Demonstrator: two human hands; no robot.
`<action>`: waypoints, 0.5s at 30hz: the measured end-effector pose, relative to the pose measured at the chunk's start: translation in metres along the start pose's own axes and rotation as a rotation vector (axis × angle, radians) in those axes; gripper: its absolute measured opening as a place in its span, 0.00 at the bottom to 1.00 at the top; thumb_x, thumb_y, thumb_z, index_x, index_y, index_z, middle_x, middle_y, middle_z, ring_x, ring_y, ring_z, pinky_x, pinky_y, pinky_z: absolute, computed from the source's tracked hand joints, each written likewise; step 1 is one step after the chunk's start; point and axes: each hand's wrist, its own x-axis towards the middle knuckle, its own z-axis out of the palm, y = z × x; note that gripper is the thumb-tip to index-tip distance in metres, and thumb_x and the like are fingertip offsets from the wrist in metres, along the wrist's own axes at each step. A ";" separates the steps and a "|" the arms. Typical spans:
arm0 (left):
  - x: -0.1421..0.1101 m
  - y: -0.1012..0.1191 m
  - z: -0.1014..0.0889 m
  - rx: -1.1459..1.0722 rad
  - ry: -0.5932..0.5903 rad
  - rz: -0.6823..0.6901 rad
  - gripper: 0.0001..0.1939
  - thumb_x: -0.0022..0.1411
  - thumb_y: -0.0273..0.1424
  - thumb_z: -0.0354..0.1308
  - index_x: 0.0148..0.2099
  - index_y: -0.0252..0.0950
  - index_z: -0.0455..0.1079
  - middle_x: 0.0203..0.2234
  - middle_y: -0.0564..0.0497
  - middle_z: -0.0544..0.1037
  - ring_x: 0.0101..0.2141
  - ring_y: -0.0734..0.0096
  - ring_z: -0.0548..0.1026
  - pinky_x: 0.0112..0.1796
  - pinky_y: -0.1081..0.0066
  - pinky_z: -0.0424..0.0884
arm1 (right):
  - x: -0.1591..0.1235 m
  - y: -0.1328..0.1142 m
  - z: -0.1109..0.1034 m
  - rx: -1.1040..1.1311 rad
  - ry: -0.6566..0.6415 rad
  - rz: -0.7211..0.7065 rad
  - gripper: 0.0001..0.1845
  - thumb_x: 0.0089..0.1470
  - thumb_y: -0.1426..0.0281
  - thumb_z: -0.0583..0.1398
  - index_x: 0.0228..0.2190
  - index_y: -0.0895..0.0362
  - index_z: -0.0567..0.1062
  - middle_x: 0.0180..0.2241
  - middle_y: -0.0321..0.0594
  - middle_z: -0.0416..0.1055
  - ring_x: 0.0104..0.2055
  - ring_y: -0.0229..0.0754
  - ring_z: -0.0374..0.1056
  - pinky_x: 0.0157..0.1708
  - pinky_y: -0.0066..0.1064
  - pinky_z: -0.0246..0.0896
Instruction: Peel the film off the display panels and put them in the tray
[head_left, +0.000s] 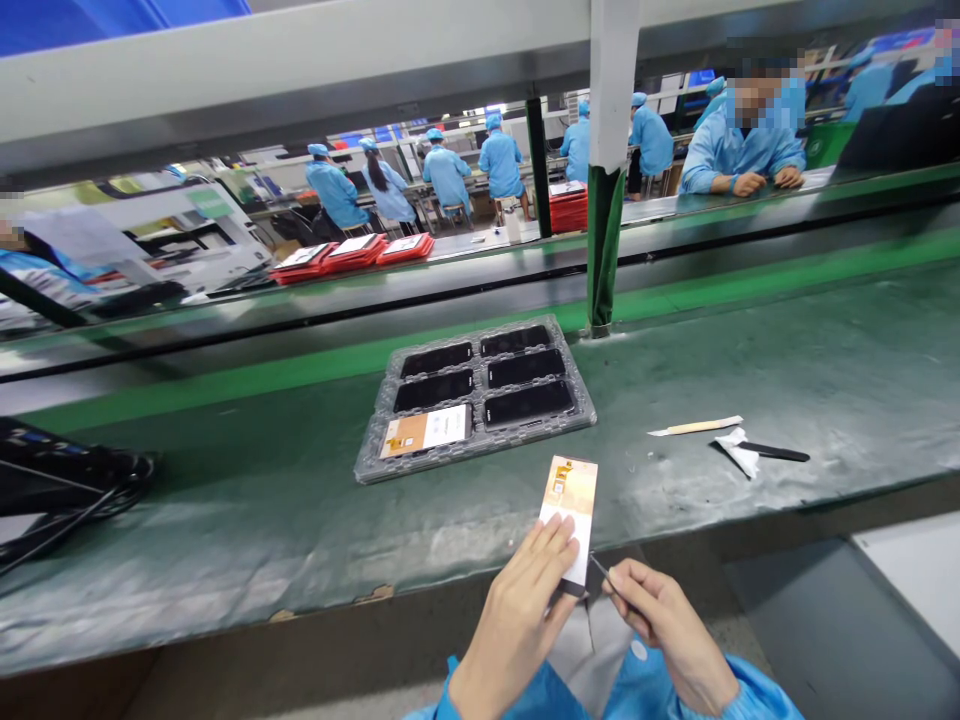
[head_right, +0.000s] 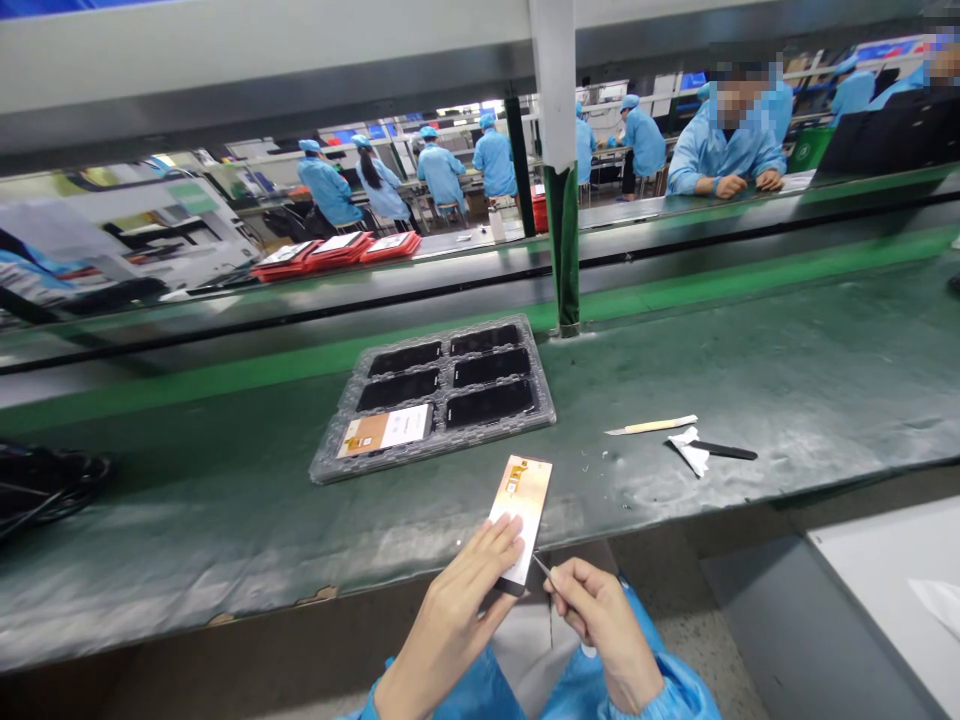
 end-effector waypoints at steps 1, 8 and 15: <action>0.000 0.000 0.000 0.000 -0.003 0.000 0.23 0.69 0.23 0.51 0.64 0.33 0.61 0.58 0.40 0.73 0.61 0.59 0.68 0.58 0.57 0.70 | 0.000 0.000 0.000 0.004 0.003 0.002 0.34 0.35 0.38 0.67 0.21 0.56 0.70 0.15 0.25 0.55 0.17 0.28 0.39 0.17 0.27 0.29; 0.000 0.001 0.000 -0.001 0.001 -0.005 0.23 0.69 0.23 0.50 0.65 0.34 0.60 0.58 0.41 0.73 0.61 0.59 0.68 0.58 0.56 0.71 | 0.003 0.008 -0.003 -0.094 0.041 -0.112 0.32 0.42 0.38 0.64 0.22 0.56 0.70 0.17 0.27 0.58 0.18 0.30 0.44 0.18 0.26 0.38; 0.000 0.001 0.000 0.001 -0.002 -0.009 0.23 0.70 0.24 0.51 0.65 0.34 0.60 0.59 0.41 0.72 0.61 0.59 0.68 0.58 0.56 0.71 | -0.008 0.014 -0.009 -0.540 0.189 -0.567 0.18 0.62 0.55 0.57 0.29 0.53 0.75 0.27 0.36 0.71 0.29 0.40 0.68 0.29 0.27 0.60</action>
